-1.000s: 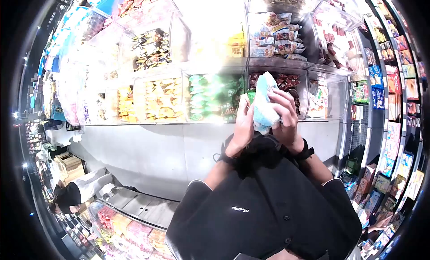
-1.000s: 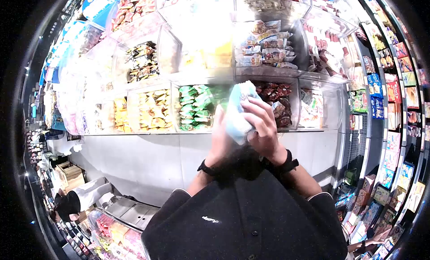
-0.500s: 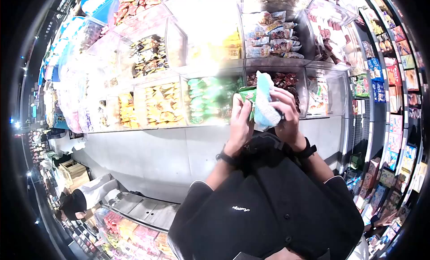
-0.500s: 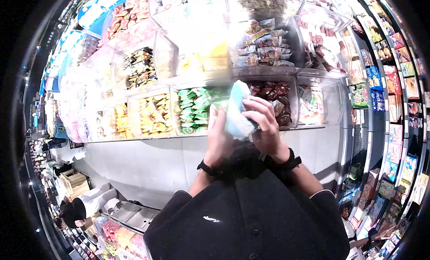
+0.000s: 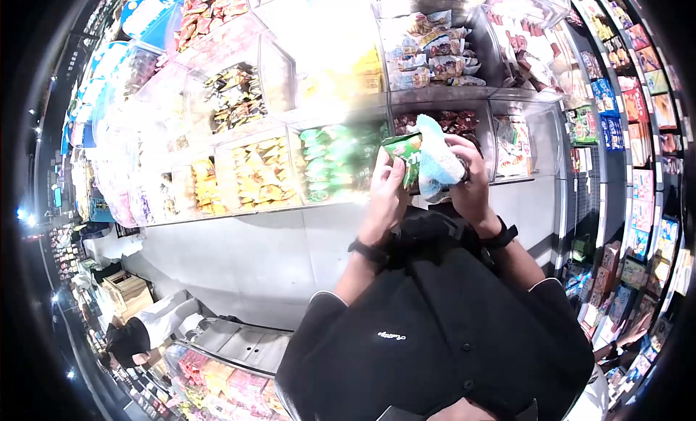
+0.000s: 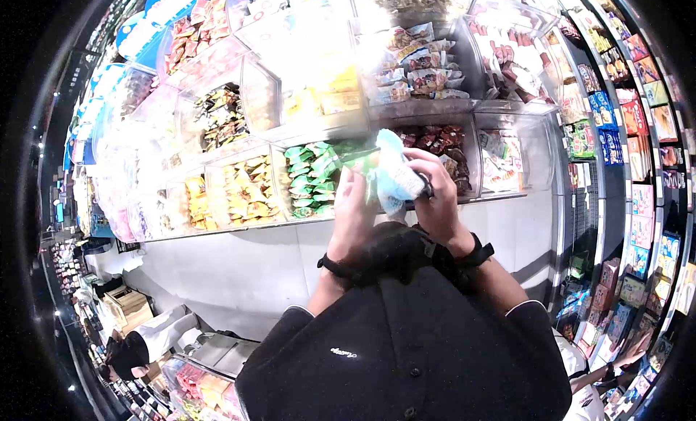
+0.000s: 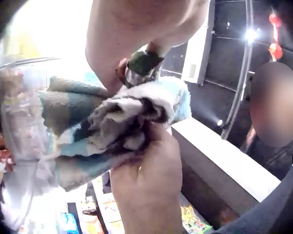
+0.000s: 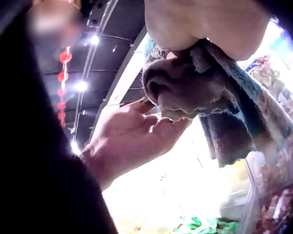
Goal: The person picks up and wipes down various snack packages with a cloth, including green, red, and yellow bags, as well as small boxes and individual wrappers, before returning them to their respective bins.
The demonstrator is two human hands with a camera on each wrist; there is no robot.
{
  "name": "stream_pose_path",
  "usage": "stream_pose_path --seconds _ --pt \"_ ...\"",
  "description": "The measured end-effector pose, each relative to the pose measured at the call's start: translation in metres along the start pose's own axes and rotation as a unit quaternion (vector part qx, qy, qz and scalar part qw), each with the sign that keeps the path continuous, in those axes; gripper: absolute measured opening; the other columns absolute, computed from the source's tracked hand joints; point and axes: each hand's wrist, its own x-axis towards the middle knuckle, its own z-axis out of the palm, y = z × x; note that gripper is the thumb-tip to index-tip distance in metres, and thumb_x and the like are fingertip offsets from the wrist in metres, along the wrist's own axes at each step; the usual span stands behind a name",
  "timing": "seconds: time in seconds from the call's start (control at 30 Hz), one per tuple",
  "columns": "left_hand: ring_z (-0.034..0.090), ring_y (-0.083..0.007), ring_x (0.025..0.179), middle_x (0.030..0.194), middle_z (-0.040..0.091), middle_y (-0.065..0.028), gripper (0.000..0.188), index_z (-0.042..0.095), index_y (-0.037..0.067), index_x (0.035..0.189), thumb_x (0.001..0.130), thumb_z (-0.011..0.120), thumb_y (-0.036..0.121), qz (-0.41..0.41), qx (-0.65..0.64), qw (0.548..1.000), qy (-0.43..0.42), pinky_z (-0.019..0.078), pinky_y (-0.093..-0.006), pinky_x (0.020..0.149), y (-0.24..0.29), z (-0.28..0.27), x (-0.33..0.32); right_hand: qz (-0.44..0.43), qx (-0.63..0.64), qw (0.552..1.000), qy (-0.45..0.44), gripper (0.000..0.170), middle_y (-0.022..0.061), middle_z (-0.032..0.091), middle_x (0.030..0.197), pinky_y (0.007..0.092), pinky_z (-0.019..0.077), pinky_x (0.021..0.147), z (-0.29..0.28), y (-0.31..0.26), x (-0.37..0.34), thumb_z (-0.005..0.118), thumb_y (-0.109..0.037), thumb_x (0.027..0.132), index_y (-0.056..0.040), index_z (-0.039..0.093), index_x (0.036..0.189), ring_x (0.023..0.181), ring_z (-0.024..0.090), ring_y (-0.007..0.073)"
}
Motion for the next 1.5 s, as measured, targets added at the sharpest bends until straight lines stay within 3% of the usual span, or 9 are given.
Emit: stream_pose_path --seconds 0.33,0.43,0.47,0.53,0.63,0.87,1.0,1.27,1.5 --pt "0.053 -0.0077 0.098 0.111 0.058 -0.0029 0.037 0.046 0.001 0.125 0.094 0.058 0.017 0.026 0.278 0.952 0.127 0.0454 -0.0226 0.081 -0.002 -0.11 0.036 0.148 0.585 0.794 0.074 0.045 0.0116 0.047 0.133 0.0394 0.039 0.104 -0.08 0.066 -0.054 0.049 -0.023 0.098 -0.0028 0.038 0.137 0.122 0.047 0.0234" --pt "0.054 -0.0141 0.094 0.104 0.058 -0.0085 0.045 0.047 -0.001 0.125 0.091 0.062 0.024 0.042 0.421 0.89 0.172 0.0446 -0.0268 0.079 -0.014 -0.155 0.046 0.302 0.391 0.83 0.26 0.055 0.0128 0.043 0.141 0.0414 0.0355 0.107 -0.11 0.096 -0.087 0.041 -0.037 0.098 -0.0024 0.035 0.141 0.124 0.045 0.0266" --pt "0.055 -0.0158 0.093 0.103 0.059 -0.0101 0.047 0.047 -0.001 0.125 0.09 0.063 0.026 0.014 0.445 0.883 0.151 0.0456 -0.0289 0.078 -0.008 -0.153 0.046 0.367 0.448 0.727 0.369 0.055 0.0135 0.043 0.14 0.0408 0.0371 0.106 -0.115 0.089 -0.089 0.041 -0.037 0.098 -0.0021 0.035 0.141 0.124 0.046 0.0267" --pt "0.061 -0.0258 0.086 0.097 0.063 -0.0161 0.038 0.055 -0.002 0.112 0.082 0.064 0.02 0.061 0.553 0.809 0.188 0.0485 -0.0365 0.076 -0.023 -0.182 0.05 0.199 0.652 0.713 0.164 0.052 0.0143 0.047 0.138 0.0389 0.0403 0.101 -0.135 0.105 -0.13 0.045 -0.033 0.097 -0.0011 0.04 0.137 0.122 0.048 0.0274" --pt "0.06 -0.0408 0.091 0.101 0.061 -0.0274 0.034 0.056 -0.003 0.104 0.081 0.065 0.021 0.014 0.68 0.715 0.162 0.0476 -0.0421 0.077 -0.031 -0.192 0.053 0.355 -0.064 0.931 0.053 0.051 0.0123 0.042 0.142 0.0406 0.0353 0.106 -0.128 0.048 -0.12 0.04 -0.033 0.099 -0.0023 0.037 0.14 0.126 0.043 0.0266" --pt "0.057 -0.0381 0.092 0.096 0.06 -0.0207 0.03 0.055 0.0 0.107 0.079 0.062 0.01 0.117 0.83 0.535 0.108 0.0461 -0.0442 0.081 -0.053 -0.181 0.06 0.292 -0.074 0.935 0.188 0.049 0.0127 0.048 0.137 0.0385 0.039 0.102 -0.142 0.095 -0.181 0.052 -0.026 0.095 -0.0022 0.042 0.136 0.121 0.049 0.0254" --pt "0.056 -0.0371 0.089 0.089 0.06 -0.0169 0.018 0.059 0.004 0.099 0.082 0.059 0.011 0.184 0.68 0.709 0.016 0.0441 -0.0461 0.077 -0.066 -0.11 0.074 0.208 -0.383 0.891 0.128 0.051 0.0144 0.056 0.128 0.036 0.04 0.1 -0.144 0.088 -0.188 0.062 -0.03 0.089 -0.0013 0.05 0.13 0.117 0.054 0.0266" --pt "0.055 -0.0391 0.096 0.105 0.055 -0.0231 0.041 0.045 -0.007 0.111 0.077 0.06 0.011 0.165 0.824 0.542 0.006 0.0473 -0.0473 0.081 -0.189 -0.133 0.124 0.26 -0.208 0.926 0.177 0.05 0.0129 0.056 0.128 0.0386 0.0425 0.097 -0.145 0.087 -0.179 0.058 -0.032 0.091 -0.0025 0.048 0.131 0.113 0.055 0.0268" --pt "0.055 -0.0401 0.093 0.095 0.059 -0.0213 0.03 0.055 0.0 0.098 0.076 0.067 0.015 0.155 0.793 0.589 -0.023 0.0466 -0.0469 0.079 -0.163 -0.122 0.122 0.309 0.224 0.88 0.281 0.05 0.0115 0.056 0.127 0.0409 0.0448 0.095 -0.141 0.063 -0.142 0.054 -0.034 0.094 -0.0035 0.046 0.132 0.11 0.057 0.027"
